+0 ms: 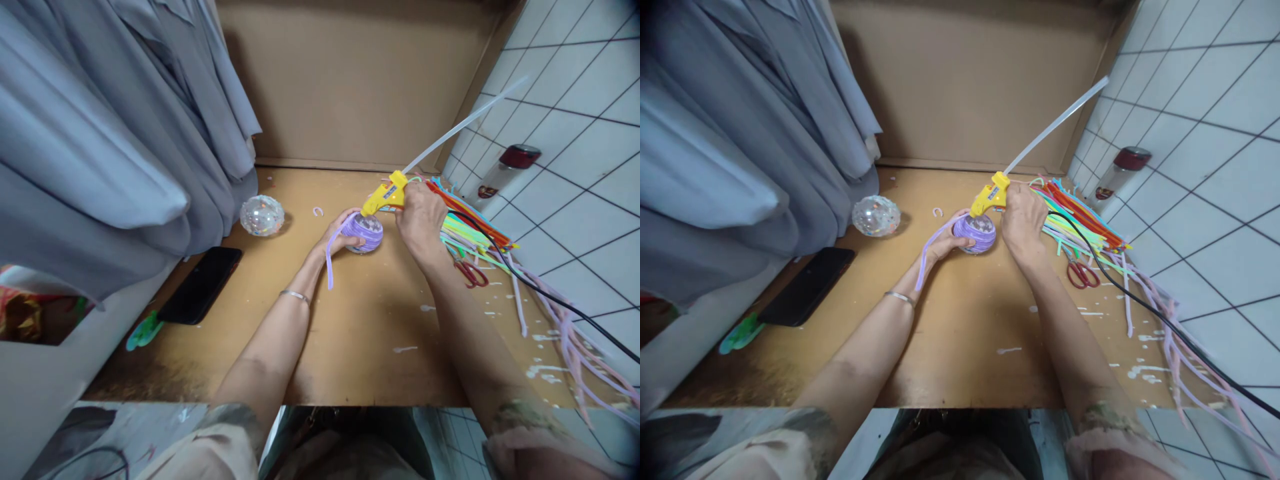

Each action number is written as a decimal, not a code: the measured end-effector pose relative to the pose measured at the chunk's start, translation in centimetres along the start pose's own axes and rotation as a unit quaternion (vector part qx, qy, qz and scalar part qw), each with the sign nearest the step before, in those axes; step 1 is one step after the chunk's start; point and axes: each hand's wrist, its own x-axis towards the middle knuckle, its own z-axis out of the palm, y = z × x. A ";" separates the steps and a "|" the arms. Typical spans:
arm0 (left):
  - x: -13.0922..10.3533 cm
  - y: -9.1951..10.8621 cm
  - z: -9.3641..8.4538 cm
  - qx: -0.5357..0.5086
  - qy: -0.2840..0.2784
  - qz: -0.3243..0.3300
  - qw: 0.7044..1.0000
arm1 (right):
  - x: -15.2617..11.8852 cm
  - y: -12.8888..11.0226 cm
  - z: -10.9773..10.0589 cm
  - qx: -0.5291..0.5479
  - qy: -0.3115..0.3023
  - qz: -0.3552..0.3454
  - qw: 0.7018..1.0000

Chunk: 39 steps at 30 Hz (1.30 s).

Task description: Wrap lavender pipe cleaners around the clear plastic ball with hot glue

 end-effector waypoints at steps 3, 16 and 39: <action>0.0 -0.1 0.0 0.001 -0.003 -0.009 1.000 | 0.1 0.2 0.3 0.007 0.014 -0.004 1.000; 0.2 -0.2 0.0 -0.003 -0.004 -0.007 1.000 | 0.0 0.1 0.7 0.014 0.017 -0.007 1.000; 0.1 0.0 0.1 0.006 -0.016 -0.001 1.000 | 0.4 0.9 2.1 0.023 0.054 -0.006 0.998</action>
